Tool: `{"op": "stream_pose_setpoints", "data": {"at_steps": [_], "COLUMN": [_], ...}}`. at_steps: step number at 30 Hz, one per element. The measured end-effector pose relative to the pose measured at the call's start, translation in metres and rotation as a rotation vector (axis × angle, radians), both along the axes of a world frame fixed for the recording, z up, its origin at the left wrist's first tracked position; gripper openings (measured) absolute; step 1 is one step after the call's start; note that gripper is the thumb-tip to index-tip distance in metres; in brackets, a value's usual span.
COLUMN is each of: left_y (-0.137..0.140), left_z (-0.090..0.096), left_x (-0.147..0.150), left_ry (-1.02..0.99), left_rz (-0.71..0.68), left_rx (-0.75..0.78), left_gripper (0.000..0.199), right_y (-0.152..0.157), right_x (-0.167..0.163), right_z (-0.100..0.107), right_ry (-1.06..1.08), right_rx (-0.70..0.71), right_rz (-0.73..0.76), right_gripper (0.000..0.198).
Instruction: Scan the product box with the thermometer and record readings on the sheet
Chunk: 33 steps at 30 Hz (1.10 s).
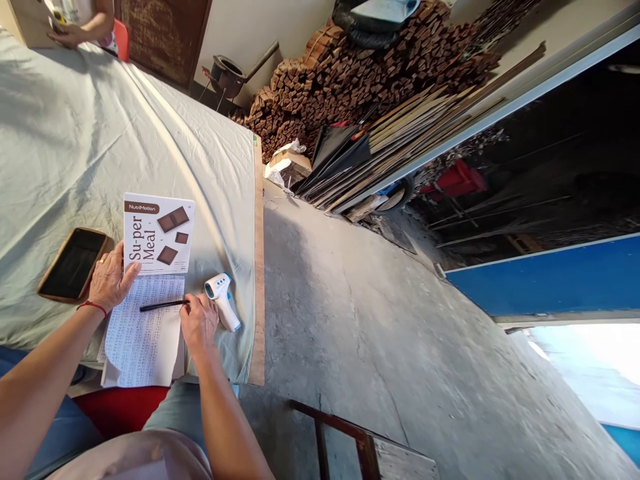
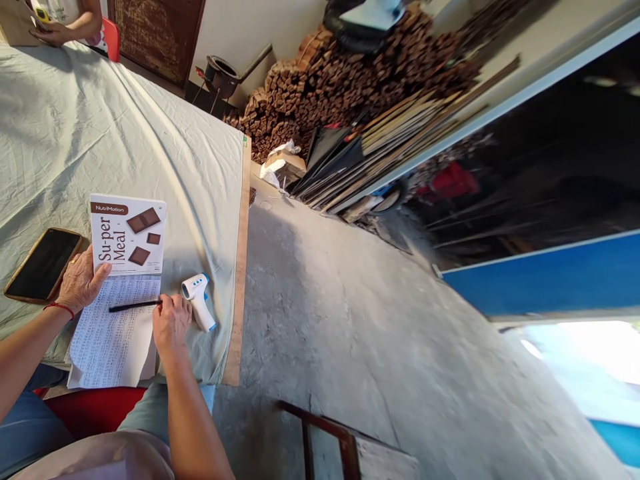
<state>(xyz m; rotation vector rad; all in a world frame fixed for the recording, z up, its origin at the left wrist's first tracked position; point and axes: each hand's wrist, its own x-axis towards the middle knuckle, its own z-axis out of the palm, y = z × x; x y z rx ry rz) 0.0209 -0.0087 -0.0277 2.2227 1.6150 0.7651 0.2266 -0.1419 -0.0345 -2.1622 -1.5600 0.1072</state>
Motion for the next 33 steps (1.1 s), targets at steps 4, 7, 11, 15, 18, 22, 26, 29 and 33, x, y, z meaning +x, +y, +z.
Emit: {"op": "stream_pose_setpoints", "data": {"at_steps": [4,7,11,15,18,22,26,29,33], "left_y": [-0.001,-0.002,-0.002,-0.002,-0.002,-0.003,-0.002,-0.002,-0.002], "left_z": [0.002,0.005,0.006,0.006,0.007,0.009,0.009,0.009,0.007], "left_x": [0.000,0.000,0.001,0.002,0.002,0.002,0.003,0.004,0.003], "left_ry": [0.001,0.000,-0.002,-0.019,-0.029,-0.024,-0.019,-0.009,0.005], "left_rz": [0.011,-0.003,0.000,0.024,0.015,0.024,0.015,0.007,0.009], "left_rx": [-0.010,-0.029,-0.026,-0.033,-0.035,-0.034,-0.021,-0.025,-0.034], "left_gripper": [0.080,0.080,0.079,0.080,0.078,0.078,0.079,0.078,0.079], "right_y": [-0.002,-0.009,-0.019,-0.020,-0.016,-0.006,0.011,0.024,0.031], "right_x": [0.010,0.031,0.065,0.080,0.068,0.029,-0.009,-0.024,-0.033], "right_z": [0.004,0.002,-0.009,-0.012,0.003,0.034,0.054,0.057,0.055], "right_ry": [0.019,-0.011,-0.023,0.184,0.505,0.999,1.222,1.295,1.397], "right_rx": [0.047,0.163,0.156,0.076,0.158,0.177,0.118,0.106,0.086], "right_rz": [-0.029,-0.118,-0.232,-0.226,-0.206,-0.042,0.066,0.102,0.094], "right_gripper": [0.034,0.038,0.046,0.039,0.034,0.031,0.033,0.037,0.047]}}
